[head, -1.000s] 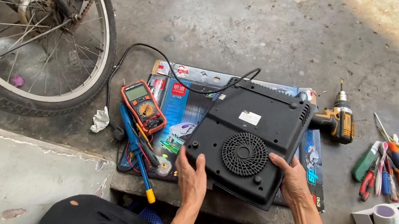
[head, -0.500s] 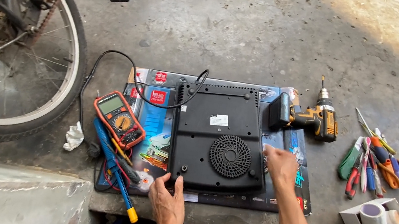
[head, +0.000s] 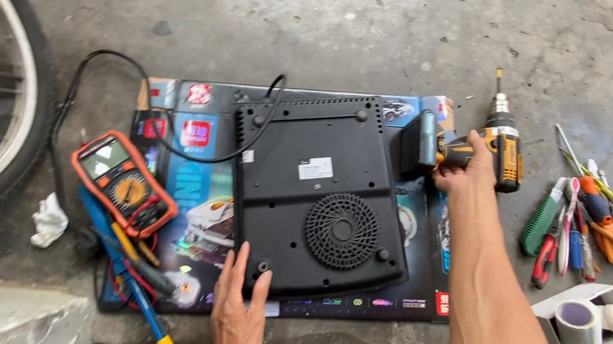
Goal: The person wipes the top surface of an induction cooker with a cloth, then turns the device over and uses a power drill to remove the screws from the bottom panel before lifting it to reveal the internal components.
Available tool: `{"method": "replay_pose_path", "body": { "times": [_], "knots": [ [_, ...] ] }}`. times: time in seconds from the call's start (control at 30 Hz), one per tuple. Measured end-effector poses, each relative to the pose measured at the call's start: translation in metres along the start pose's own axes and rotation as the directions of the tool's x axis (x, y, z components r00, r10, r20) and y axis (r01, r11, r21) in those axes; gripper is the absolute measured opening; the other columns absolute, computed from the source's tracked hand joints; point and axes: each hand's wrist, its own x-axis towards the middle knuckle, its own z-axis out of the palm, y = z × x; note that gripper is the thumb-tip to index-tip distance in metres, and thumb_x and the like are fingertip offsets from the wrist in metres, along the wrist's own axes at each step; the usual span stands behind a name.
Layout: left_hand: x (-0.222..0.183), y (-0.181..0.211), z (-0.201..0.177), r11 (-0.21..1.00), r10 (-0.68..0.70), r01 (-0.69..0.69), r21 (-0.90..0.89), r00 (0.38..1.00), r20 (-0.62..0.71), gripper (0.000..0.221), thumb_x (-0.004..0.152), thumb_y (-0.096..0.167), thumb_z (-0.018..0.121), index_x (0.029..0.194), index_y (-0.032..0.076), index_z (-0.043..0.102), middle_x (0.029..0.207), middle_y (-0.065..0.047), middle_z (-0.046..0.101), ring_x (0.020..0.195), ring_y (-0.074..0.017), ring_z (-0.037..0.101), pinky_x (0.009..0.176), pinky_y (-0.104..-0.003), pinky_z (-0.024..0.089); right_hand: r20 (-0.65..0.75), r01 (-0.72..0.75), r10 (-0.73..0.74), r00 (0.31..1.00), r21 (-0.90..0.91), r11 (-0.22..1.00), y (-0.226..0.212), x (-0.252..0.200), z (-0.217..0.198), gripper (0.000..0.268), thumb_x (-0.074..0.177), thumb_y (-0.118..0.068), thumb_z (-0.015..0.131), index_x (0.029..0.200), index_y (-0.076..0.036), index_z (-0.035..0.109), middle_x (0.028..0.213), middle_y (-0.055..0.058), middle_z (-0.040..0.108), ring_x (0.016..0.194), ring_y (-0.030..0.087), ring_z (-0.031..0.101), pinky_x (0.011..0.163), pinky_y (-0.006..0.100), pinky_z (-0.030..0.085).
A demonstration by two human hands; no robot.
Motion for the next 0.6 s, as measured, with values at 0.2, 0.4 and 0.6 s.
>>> {"method": "replay_pose_path", "body": {
  "times": [0.2,0.4,0.6],
  "knots": [
    [0.007,-0.001,0.002,0.994,-0.069,0.066,0.088,0.997,0.029,0.068,0.103,0.049,0.063,0.168,0.041,0.045,0.178,-0.008,0.044,0.164,-0.0318,0.040,0.125,-0.052,0.041,0.075,0.022,-0.027,0.997,0.073,0.997,-0.025,0.020,-0.007,0.023,0.084,-0.031,0.092,0.088,-0.022,0.071,0.087,0.000,0.083,0.079,0.023,0.082,0.079,0.051,0.070],
    [0.019,0.003,0.002,0.999,0.046,-0.047,0.020,0.998,0.040,0.065,0.106,0.041,0.063,0.168,0.032,0.046,0.178,-0.011,0.042,0.165,-0.0308,0.038,0.127,-0.049,0.037,0.198,0.229,-0.218,0.956,-0.037,0.973,-0.049,-0.123,-0.041,0.020,0.081,-0.016,0.080,0.096,-0.017,0.067,0.078,-0.002,0.077,0.069,0.016,0.077,0.068,0.035,0.068],
    [0.019,-0.007,0.011,0.995,0.094,-0.093,-0.025,0.995,0.030,0.063,0.110,0.041,0.057,0.170,0.030,0.043,0.182,-0.007,0.035,0.167,-0.0309,0.032,0.130,-0.052,0.030,0.393,0.818,-0.727,0.563,-0.140,0.557,-0.057,-0.269,-0.097,0.024,0.080,-0.020,0.087,0.101,-0.016,0.076,0.096,-0.005,0.078,0.077,0.009,0.074,0.073,0.026,0.068]
  ]
}}
